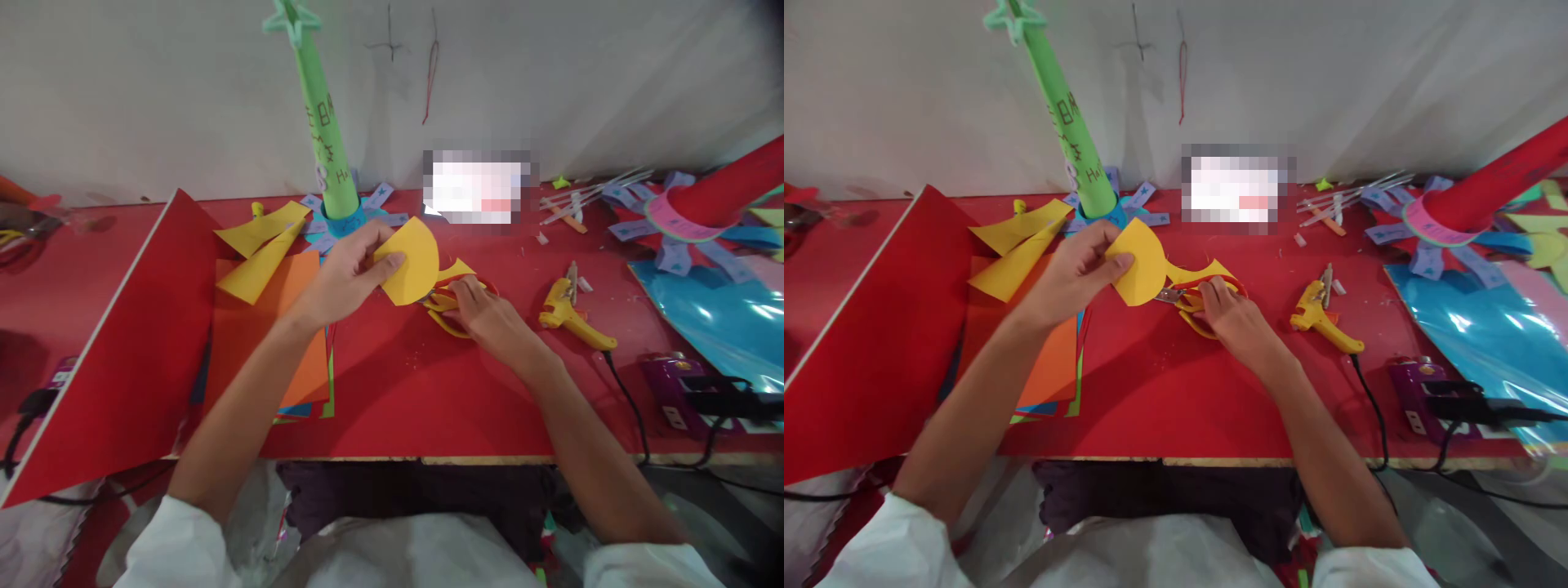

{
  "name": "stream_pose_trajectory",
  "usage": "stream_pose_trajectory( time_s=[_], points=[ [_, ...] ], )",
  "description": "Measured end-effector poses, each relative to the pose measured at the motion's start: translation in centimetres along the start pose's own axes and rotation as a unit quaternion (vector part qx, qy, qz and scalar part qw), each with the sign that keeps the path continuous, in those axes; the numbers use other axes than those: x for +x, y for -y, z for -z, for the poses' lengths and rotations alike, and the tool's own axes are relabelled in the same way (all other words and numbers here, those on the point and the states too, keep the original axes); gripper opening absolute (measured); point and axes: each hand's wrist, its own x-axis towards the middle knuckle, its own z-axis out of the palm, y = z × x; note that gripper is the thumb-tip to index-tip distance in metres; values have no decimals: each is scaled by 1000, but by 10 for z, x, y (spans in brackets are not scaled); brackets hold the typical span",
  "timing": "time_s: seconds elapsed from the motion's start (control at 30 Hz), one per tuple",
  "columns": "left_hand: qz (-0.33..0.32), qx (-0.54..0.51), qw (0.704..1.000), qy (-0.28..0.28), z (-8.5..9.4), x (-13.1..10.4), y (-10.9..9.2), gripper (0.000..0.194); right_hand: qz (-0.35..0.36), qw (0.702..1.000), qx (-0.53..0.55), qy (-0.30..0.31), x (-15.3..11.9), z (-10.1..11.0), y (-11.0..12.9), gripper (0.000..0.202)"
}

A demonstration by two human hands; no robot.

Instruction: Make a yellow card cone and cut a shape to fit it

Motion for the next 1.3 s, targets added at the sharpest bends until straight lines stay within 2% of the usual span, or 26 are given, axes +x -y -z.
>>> stream_pose_trajectory(
  time_s=[0.07, 0.13, 0.23, 0.33, 0.4, 0.5, 0.57, 0.7, 0.83, 0.93, 1.1, 1.23, 1.3],
  points=[
    [-28, 55, 998, 23, 15, 10, -26, 41, -29, 996, 82, -36, 0, -3, -7, 31],
    [-49, 87, 995, 27, 26, 15, -47, 38, -58, 977, 187, -84, 3, -7, -14, 31],
    [-53, 92, 994, 10, 31, 18, -63, 39, -103, 916, 373, -103, 9, -12, -18, 39],
    [-76, 87, 993, -4, 25, 21, -62, 42, -143, 834, 528, -73, 15, -7, -10, 54],
    [-99, 102, 990, -17, 19, 25, -56, 44, -177, 797, 574, -56, 16, 2, 1, 57],
    [-104, 163, 980, -47, 15, 29, -48, 45, -152, 764, 626, 25, 12, 17, 21, 60],
    [-101, 201, 972, -65, 14, 30, -44, 45, -121, 740, 659, 56, 8, 23, 32, 61],
    [-103, 229, 965, -77, 17, 28, -40, 44, -92, 698, 708, 57, 3, 21, 43, 69],
    [-106, 232, 964, -75, 22, 28, -37, 47, -82, 702, 705, 57, 2, 10, 42, 75],
    [-105, 231, 965, -69, 25, 27, -36, 46, -62, 731, 679, 21, 4, 3, 39, 81],
    [-58, 245, 966, -58, 22, 22, -41, 41, -55, 774, 628, -55, 6, -2, 38, 77],
    [-57, 248, 965, -60, 15, 22, -40, 41, -81, 803, 589, -49, 4, -1, 37, 78],
    [-66, 249, 965, -52, 12, 23, -39, 40, -89, 803, 587, -48, 3, -2, 37, 79]
  ],
)
